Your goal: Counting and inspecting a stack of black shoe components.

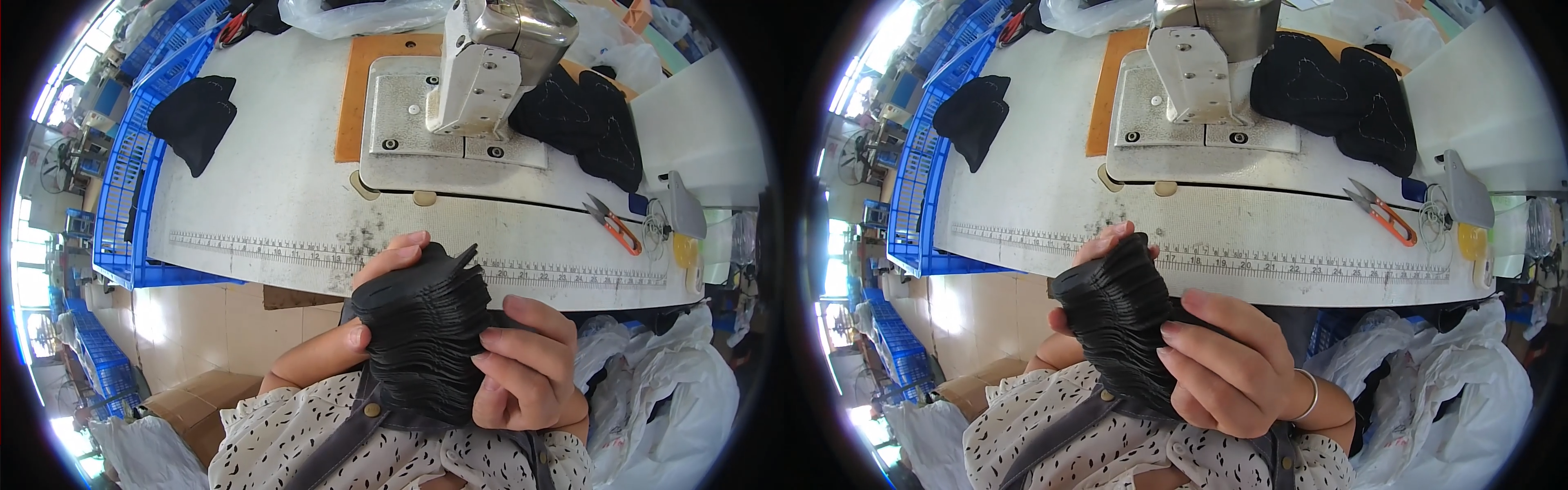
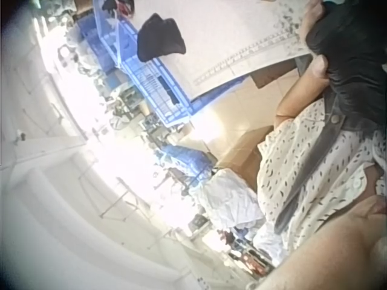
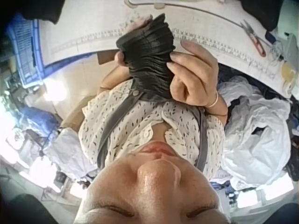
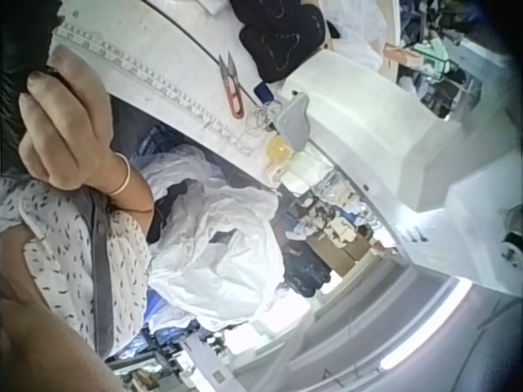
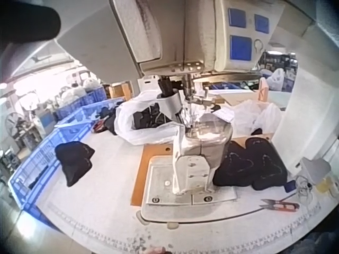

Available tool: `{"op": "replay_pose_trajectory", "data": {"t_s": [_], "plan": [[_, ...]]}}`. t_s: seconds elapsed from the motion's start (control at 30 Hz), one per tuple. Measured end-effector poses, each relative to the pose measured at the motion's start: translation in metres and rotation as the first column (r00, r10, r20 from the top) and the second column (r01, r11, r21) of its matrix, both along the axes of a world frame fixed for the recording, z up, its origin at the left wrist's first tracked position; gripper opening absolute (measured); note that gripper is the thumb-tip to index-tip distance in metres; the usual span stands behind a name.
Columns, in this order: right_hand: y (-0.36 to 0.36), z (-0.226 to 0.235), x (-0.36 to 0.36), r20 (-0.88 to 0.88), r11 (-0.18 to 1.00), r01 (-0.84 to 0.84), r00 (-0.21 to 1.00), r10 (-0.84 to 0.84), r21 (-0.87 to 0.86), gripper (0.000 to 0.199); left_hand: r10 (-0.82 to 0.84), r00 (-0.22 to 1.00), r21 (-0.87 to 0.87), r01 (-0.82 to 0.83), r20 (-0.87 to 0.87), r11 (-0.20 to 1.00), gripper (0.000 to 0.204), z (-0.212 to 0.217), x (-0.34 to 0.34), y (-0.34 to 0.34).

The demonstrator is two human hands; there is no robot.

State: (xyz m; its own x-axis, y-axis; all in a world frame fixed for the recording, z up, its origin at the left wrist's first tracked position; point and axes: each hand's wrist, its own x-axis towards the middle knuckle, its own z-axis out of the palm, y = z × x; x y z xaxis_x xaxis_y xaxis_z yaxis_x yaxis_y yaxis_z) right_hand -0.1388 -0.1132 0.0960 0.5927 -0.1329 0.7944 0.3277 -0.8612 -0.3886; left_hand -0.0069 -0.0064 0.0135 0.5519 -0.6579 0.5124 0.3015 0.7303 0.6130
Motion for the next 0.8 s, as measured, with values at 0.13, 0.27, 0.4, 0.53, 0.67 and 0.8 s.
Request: {"op": "replay_pose_trajectory", "data": {"t_s": [0.13,0.27,0.4,0.53,0.67,0.8], "plan": [[0.0016,-0.0029,0.0024,0.023,0.995,-0.059,0.998,0.057,0.084,0.014,0.025,0.998,0.091,-0.030,0.054,0.995,0.100,0.0024,0.0011,0.0039],[0.0002,-0.0032,-0.0025,-0.073,0.996,-0.071,0.995,0.074,0.047,0.011,0.035,0.998,0.035,-0.037,0.051,0.999,0.100,-0.0003,0.0007,0.0016],[0.0006,-0.0039,-0.0032,-0.069,0.997,-0.062,0.995,0.065,0.047,0.011,0.027,0.999,0.054,-0.029,0.040,0.998,0.099,0.0016,-0.0002,0.0023],[0.0016,-0.0044,-0.0025,-0.063,0.997,-0.056,0.996,0.060,0.056,0.010,0.031,0.999,0.026,-0.031,0.032,0.999,0.100,-0.0008,-0.0004,0.0012],[0.0031,-0.0036,0.0022,0.042,0.993,-0.062,0.997,0.058,0.102,0.015,0.029,0.999,0.017,-0.030,0.017,0.999,0.100,-0.0007,-0.0018,-0.0003],[0.0023,-0.0034,0.0022,0.042,0.992,-0.071,0.997,0.067,0.103,0.017,0.050,0.999,0.049,-0.051,0.019,0.998,0.100,-0.0016,-0.0021,0.0020]]}}
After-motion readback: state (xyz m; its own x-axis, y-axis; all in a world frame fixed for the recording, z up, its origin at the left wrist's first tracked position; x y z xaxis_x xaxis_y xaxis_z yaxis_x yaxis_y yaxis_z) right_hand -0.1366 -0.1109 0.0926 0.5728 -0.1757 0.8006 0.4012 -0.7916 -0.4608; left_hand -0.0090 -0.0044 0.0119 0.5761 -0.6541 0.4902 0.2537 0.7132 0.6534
